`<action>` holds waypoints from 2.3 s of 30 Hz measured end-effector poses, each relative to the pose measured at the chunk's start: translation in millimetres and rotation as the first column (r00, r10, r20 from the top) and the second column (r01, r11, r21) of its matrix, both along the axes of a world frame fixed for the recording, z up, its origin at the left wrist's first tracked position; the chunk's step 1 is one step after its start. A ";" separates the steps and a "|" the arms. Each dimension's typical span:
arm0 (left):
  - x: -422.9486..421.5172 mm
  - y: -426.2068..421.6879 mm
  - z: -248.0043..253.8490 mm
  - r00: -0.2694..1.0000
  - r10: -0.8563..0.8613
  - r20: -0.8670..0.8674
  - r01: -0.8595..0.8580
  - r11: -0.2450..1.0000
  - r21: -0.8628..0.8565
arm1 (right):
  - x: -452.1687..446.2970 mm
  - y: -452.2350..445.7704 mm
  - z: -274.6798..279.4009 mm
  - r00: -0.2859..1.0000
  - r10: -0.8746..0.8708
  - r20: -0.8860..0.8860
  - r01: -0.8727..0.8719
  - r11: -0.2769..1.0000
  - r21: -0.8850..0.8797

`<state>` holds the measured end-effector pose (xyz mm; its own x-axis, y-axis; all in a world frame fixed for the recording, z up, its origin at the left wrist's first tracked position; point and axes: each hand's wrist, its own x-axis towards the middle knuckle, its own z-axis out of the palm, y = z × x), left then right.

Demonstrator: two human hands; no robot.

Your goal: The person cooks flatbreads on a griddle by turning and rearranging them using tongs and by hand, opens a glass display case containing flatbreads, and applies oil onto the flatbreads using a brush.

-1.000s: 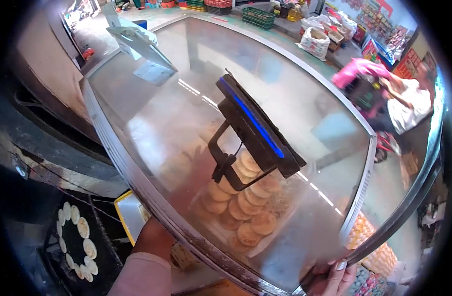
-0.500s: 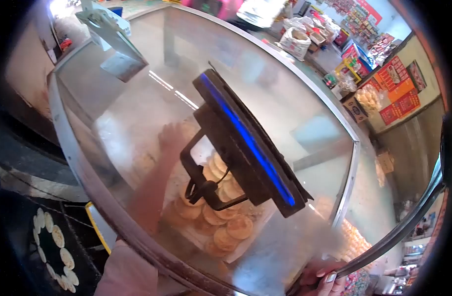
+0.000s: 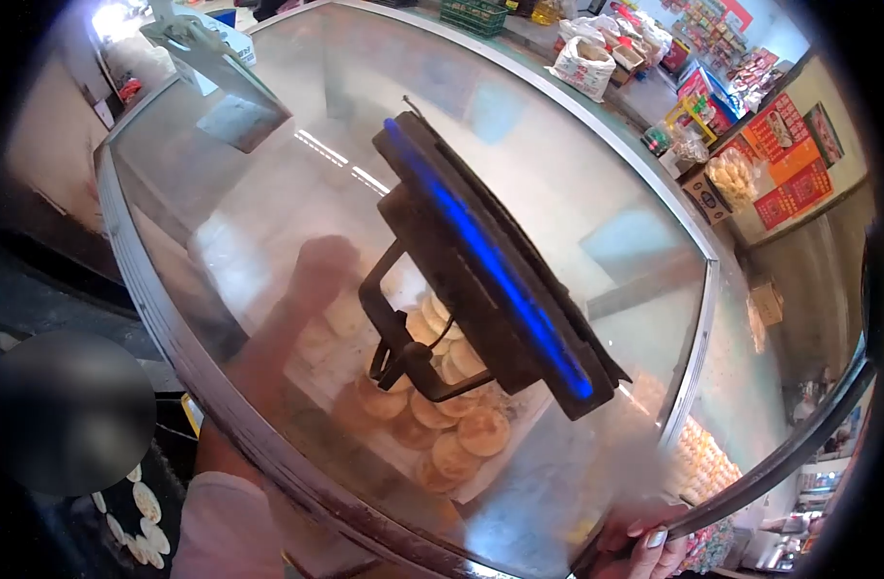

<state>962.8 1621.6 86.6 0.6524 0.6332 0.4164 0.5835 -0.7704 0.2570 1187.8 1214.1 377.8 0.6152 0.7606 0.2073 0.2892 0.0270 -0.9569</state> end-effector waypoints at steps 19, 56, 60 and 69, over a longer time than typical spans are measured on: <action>48.7 -70.0 -0.7 0.857 0.218 -0.466 -0.265 0.963 -0.036 | -10.4 -2.3 4.9 0.966 -0.083 -0.246 0.076 0.996 -0.036; -133.4 -475.6 66.1 0.994 0.105 -0.019 -0.059 0.397 -0.916 | 12.0 -8.7 -23.6 0.971 0.114 -0.211 -0.083 0.985 0.153; -225.0 -601.6 -53.0 0.996 -0.058 -0.069 -0.014 0.663 -0.748 | -8.2 -3.1 -21.4 0.964 -0.092 -0.251 0.162 0.948 0.274; -435.2 -730.6 -90.0 0.779 0.615 -0.118 -0.119 -0.041 -0.992 | -178.5 -217.2 -134.5 0.879 -0.010 0.477 0.062 0.994 -0.094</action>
